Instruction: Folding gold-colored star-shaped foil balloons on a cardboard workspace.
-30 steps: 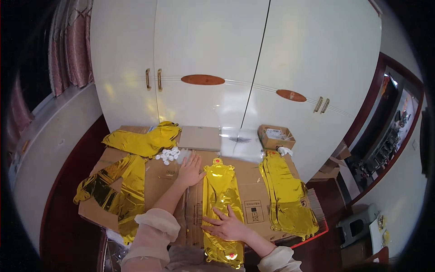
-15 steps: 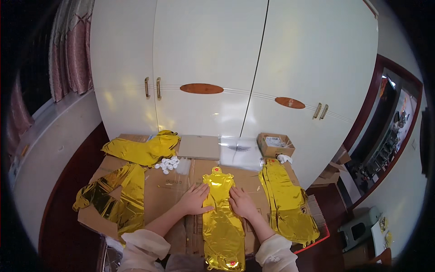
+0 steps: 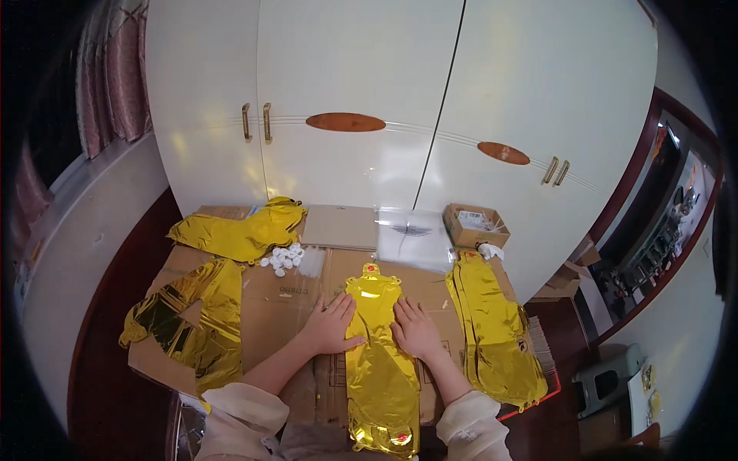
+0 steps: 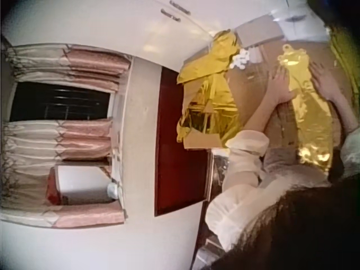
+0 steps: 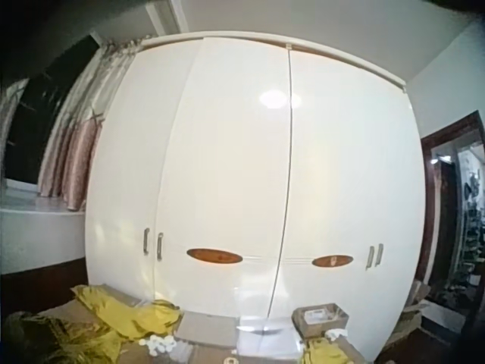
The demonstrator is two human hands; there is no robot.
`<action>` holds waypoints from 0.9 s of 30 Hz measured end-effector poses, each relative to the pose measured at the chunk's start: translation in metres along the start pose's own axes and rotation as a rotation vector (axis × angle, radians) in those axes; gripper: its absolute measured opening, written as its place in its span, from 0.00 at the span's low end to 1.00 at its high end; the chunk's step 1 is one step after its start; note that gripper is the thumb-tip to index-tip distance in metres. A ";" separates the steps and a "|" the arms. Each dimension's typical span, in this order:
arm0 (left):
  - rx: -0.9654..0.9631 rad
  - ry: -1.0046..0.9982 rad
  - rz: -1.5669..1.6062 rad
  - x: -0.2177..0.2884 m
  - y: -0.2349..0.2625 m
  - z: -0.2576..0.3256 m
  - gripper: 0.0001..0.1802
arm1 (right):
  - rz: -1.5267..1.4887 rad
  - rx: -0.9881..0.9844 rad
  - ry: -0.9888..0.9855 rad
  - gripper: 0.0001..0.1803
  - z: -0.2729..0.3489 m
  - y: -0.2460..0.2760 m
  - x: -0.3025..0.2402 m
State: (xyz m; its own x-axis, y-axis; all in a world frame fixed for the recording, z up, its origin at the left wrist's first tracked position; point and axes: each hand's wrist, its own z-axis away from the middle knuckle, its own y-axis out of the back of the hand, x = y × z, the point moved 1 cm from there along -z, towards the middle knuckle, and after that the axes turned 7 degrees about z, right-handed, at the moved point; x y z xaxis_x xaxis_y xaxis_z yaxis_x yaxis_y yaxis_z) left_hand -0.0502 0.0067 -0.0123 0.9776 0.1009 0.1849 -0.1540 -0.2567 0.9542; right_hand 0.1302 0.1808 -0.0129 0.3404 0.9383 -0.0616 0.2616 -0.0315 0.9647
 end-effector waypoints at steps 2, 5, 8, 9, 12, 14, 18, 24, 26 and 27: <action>-0.004 0.006 -0.006 0.000 -0.001 -0.001 0.52 | 0.006 0.017 0.008 0.30 0.000 -0.001 0.001; 0.002 0.012 -0.008 -0.001 -0.004 -0.002 0.52 | 0.074 0.070 0.038 0.30 0.002 0.002 0.000; 0.014 0.013 -0.006 -0.003 -0.003 -0.002 0.52 | 0.027 0.115 0.161 0.30 0.003 0.025 -0.019; 0.015 0.012 -0.006 -0.003 -0.005 0.000 0.52 | -0.019 0.118 0.209 0.30 0.007 0.032 -0.031; 0.005 0.013 0.002 0.000 -0.002 0.000 0.52 | -0.092 0.006 0.328 0.30 0.020 0.020 -0.045; -0.002 0.008 0.009 -0.001 -0.001 -0.003 0.51 | -0.107 -0.024 0.359 0.30 0.022 0.013 -0.046; 0.001 0.026 0.028 -0.005 -0.006 -0.002 0.49 | -0.127 -0.063 0.353 0.31 0.021 0.013 -0.047; -0.047 0.101 0.122 -0.016 -0.003 -0.010 0.45 | -0.137 -0.085 0.348 0.30 0.021 0.017 -0.049; -0.066 0.119 0.111 -0.021 -0.002 -0.013 0.46 | -0.133 -0.087 0.350 0.30 0.021 0.017 -0.050; -0.072 0.126 0.108 -0.022 -0.002 -0.015 0.47 | -0.132 -0.083 0.349 0.30 0.021 0.016 -0.049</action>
State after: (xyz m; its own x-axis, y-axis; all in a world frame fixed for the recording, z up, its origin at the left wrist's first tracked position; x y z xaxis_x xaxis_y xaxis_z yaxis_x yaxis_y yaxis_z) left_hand -0.0738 0.0195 -0.0147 0.9298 0.1973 0.3107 -0.2713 -0.2032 0.9408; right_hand 0.1368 0.1271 0.0004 -0.0236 0.9937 -0.1098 0.2034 0.1123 0.9726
